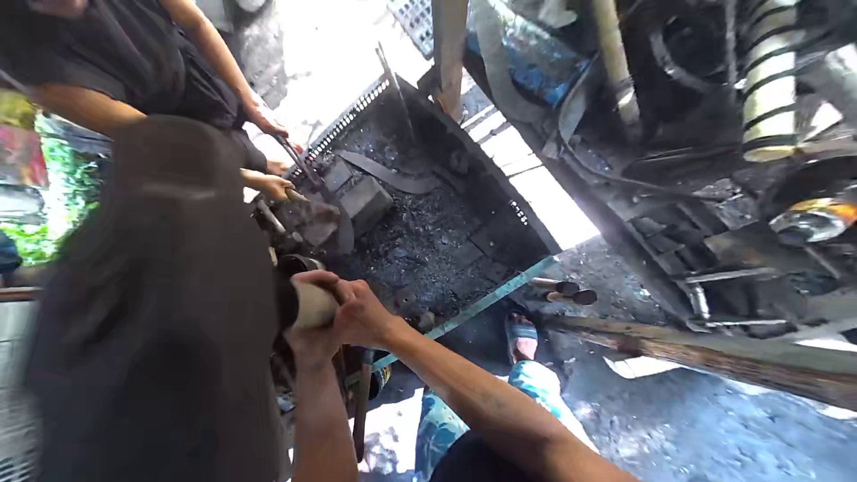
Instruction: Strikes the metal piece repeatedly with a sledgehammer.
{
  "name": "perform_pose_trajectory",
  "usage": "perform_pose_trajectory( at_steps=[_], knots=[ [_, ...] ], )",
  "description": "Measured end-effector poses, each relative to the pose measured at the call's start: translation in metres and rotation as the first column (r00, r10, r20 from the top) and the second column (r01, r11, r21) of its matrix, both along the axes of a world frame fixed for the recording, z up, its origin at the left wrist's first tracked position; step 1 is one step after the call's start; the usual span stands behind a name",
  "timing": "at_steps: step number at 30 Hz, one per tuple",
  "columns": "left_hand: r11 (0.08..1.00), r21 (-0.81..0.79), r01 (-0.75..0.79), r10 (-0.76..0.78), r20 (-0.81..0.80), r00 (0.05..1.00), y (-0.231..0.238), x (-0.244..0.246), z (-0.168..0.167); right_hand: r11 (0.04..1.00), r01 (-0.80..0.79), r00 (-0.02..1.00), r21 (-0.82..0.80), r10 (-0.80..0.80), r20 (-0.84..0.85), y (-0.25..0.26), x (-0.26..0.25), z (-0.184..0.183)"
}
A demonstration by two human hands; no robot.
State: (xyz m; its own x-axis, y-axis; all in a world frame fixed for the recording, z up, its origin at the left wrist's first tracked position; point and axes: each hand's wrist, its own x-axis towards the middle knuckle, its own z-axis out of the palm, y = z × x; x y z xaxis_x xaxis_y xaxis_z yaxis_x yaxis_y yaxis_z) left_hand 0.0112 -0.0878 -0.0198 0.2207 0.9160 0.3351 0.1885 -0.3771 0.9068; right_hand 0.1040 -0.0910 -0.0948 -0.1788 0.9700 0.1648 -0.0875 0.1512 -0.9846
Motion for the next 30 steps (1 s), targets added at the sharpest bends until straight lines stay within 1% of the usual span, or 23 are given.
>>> perform_pose_trajectory(
  at_steps=[2,3,4,5,6,7,8,10,11,12,13,16,19,20,21,22,23,24,25,26,27,29,30],
  knots=[
    [0.973,0.155,0.173,-0.175,-0.003,0.985,0.013,-0.004,0.031,0.989,-0.144,0.981,0.04,0.138,0.135,0.022,0.012,0.043],
    [0.95,0.218,0.222,-0.211,-0.076,0.975,0.027,-0.003,0.039,0.978,-0.19,0.967,0.088,0.17,0.191,0.04,0.013,0.05],
    [0.939,0.259,0.224,-0.212,-0.074,0.974,0.047,-0.001,0.034,0.972,-0.158,0.973,0.174,0.123,0.197,0.059,0.011,0.041],
    [0.945,0.239,0.222,-0.224,-0.019,0.974,0.067,-0.001,0.014,0.969,-0.025,0.987,0.248,-0.014,0.157,0.077,0.004,0.017],
    [0.968,0.179,0.177,-0.185,0.03,0.982,0.084,-0.004,-0.023,0.975,0.057,0.986,0.213,-0.088,0.139,0.087,-0.001,-0.018],
    [0.993,0.063,0.098,-0.102,0.078,0.992,0.092,-0.01,-0.078,0.995,0.072,0.983,0.076,-0.084,0.165,0.085,-0.006,-0.064],
    [0.994,-0.109,0.016,-0.004,0.105,0.995,0.089,-0.017,-0.142,0.988,0.038,0.98,-0.147,-0.008,0.199,0.072,-0.009,-0.116],
    [0.87,-0.476,-0.129,0.199,0.101,0.975,0.071,-0.027,-0.251,0.821,-0.041,0.97,-0.569,0.17,0.175,0.036,-0.017,-0.199],
    [0.793,-0.582,-0.183,0.256,0.044,0.966,0.062,-0.028,-0.274,0.746,-0.066,0.965,-0.663,0.218,0.149,0.024,-0.019,-0.218],
    [0.774,-0.599,-0.203,0.27,0.022,0.963,0.059,-0.022,-0.27,0.765,-0.074,0.962,-0.64,0.223,0.155,0.02,-0.015,-0.222],
    [0.821,-0.539,-0.187,0.239,0.027,0.971,0.054,-0.016,-0.246,0.831,-0.06,0.968,-0.553,0.185,0.173,0.016,-0.011,-0.209],
    [0.966,-0.226,-0.126,0.137,0.034,0.99,0.015,-0.008,-0.121,0.971,0.037,0.996,-0.235,-0.017,0.087,-0.007,-0.009,-0.108],
    [0.989,-0.082,-0.12,0.118,-0.023,0.993,-0.008,0.023,0.004,0.999,0.045,0.998,0.003,-0.045,-0.033,0.002,0.003,-0.006],
    [0.999,-0.041,-0.028,0.027,-0.033,0.999,-0.005,0.024,0.03,0.993,0.061,0.996,0.098,-0.055,-0.072,0.013,0.003,0.014],
    [0.994,0.02,0.11,-0.11,-0.019,0.994,0.007,0.018,0.04,0.976,0.091,0.992,0.197,-0.072,-0.102,0.029,0.002,0.025],
    [0.96,0.096,0.262,-0.265,0.029,0.964,0.029,0.006,0.034,0.947,0.137,0.988,0.291,-0.109,-0.111,0.049,0.001,0.026],
    [0.923,0.127,0.362,-0.375,0.1,0.922,0.052,-0.009,0.01,0.928,0.161,0.986,0.336,-0.138,-0.092,0.068,-0.001,0.016],
    [0.936,0.075,0.343,-0.351,0.171,0.921,0.069,-0.015,-0.016,0.928,0.173,0.985,0.331,-0.169,-0.044,0.082,-0.005,-0.006],
    [0.971,0.03,0.236,-0.238,0.164,0.957,0.081,-0.015,-0.048,0.955,0.15,0.985,0.256,-0.167,0.046,0.088,-0.007,-0.039],
    [0.994,-0.025,0.106,-0.101,0.146,0.984,0.089,-0.015,-0.098,0.991,0.097,0.982,0.091,-0.11,0.15,0.086,-0.007,-0.083],
    [0.988,-0.156,-0.001,0.022,0.13,0.991,0.089,-0.017,-0.156,0.988,0.043,0.977,-0.145,-0.011,0.214,0.073,-0.008,-0.13],
    [0.863,-0.489,-0.128,0.231,0.156,0.96,0.075,-0.024,-0.257,0.831,-0.032,0.955,-0.555,0.19,0.228,0.04,-0.014,-0.201],
    [0.803,-0.577,-0.151,0.29,0.156,0.944,0.068,-0.029,-0.278,0.759,-0.047,0.935,-0.649,0.262,0.239,0.031,-0.015,-0.21]
  ],
)
